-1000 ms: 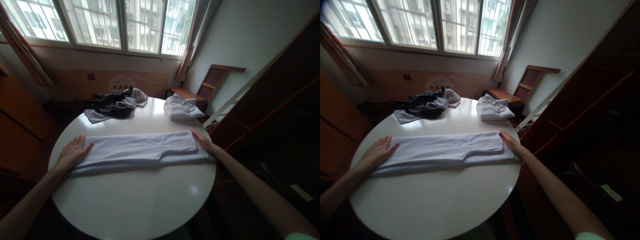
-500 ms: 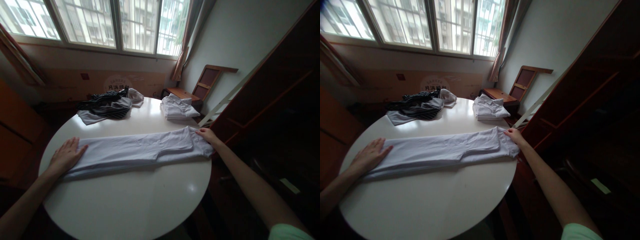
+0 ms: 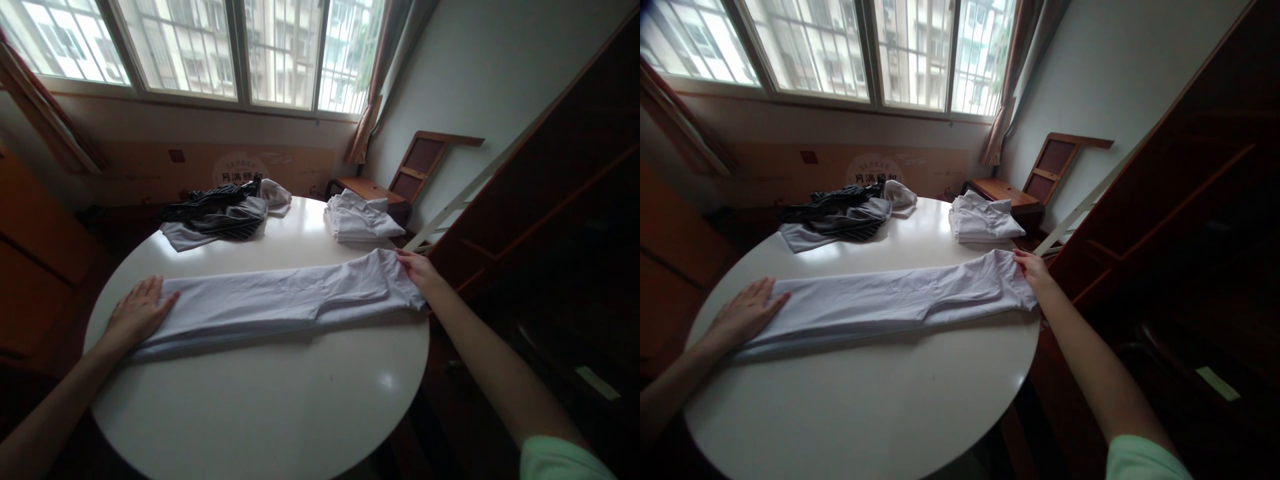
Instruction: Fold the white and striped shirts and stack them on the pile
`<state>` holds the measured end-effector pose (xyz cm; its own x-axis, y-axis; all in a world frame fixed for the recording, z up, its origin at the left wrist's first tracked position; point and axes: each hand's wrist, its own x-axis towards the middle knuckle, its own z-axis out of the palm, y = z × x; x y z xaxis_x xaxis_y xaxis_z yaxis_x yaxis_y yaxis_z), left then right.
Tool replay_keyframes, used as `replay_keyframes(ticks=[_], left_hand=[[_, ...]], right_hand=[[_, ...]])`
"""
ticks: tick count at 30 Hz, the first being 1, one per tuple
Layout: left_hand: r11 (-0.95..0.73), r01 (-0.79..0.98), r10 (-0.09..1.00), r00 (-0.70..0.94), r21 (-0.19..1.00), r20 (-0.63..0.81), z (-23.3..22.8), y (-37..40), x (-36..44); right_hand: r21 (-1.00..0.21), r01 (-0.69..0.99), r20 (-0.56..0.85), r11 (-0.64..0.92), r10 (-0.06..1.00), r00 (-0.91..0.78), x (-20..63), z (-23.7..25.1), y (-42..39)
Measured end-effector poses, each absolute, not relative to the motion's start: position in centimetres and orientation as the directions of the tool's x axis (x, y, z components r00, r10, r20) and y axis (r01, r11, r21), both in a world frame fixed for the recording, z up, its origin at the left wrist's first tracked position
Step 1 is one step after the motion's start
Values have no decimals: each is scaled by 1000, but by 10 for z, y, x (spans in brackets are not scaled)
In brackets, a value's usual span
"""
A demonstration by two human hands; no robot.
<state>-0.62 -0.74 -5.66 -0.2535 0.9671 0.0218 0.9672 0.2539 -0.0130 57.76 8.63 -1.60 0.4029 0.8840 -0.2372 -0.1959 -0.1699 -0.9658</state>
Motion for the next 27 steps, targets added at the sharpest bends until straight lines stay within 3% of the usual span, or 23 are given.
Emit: replay_keyframes(ticks=[2, 4, 8, 10, 14, 17, 23, 27], left_hand=[[252, 968, 967, -252, -16, 26, -57, -8, -6], [253, 967, 967, -253, -20, 24, -57, -8, -6], [256, 966, 967, -256, -24, 12, -57, -8, -6], [261, 965, 965, -260, -21, 12, -57, -8, -6], [262, 965, 965, -262, -14, 10, -58, -8, -7], [254, 967, 967, -254, -7, 12, -57, -8, -7], [250, 968, 968, -250, 14, 22, -54, -9, -4], [258, 966, 966, -258, 19, 21, -53, -10, -3]], right_hand=[[-971, -237, -161, -35, 828, 537, 576, -19, 87], [-972, -234, -167, -33, 796, 581, 577, -22, 87], [-903, -199, -430, -382, 817, 384, 581, -19, 88], [-878, -175, -479, -446, 827, 296, 582, -14, 90], [-948, -146, -310, -284, 926, 216, 580, -11, 95], [-965, -74, -263, -253, 949, 176, 580, -16, 100], [-998, 66, 35, 7, 907, 420, 582, -22, 106], [-998, 25, 61, 56, 912, 406, 585, -23, 103]])
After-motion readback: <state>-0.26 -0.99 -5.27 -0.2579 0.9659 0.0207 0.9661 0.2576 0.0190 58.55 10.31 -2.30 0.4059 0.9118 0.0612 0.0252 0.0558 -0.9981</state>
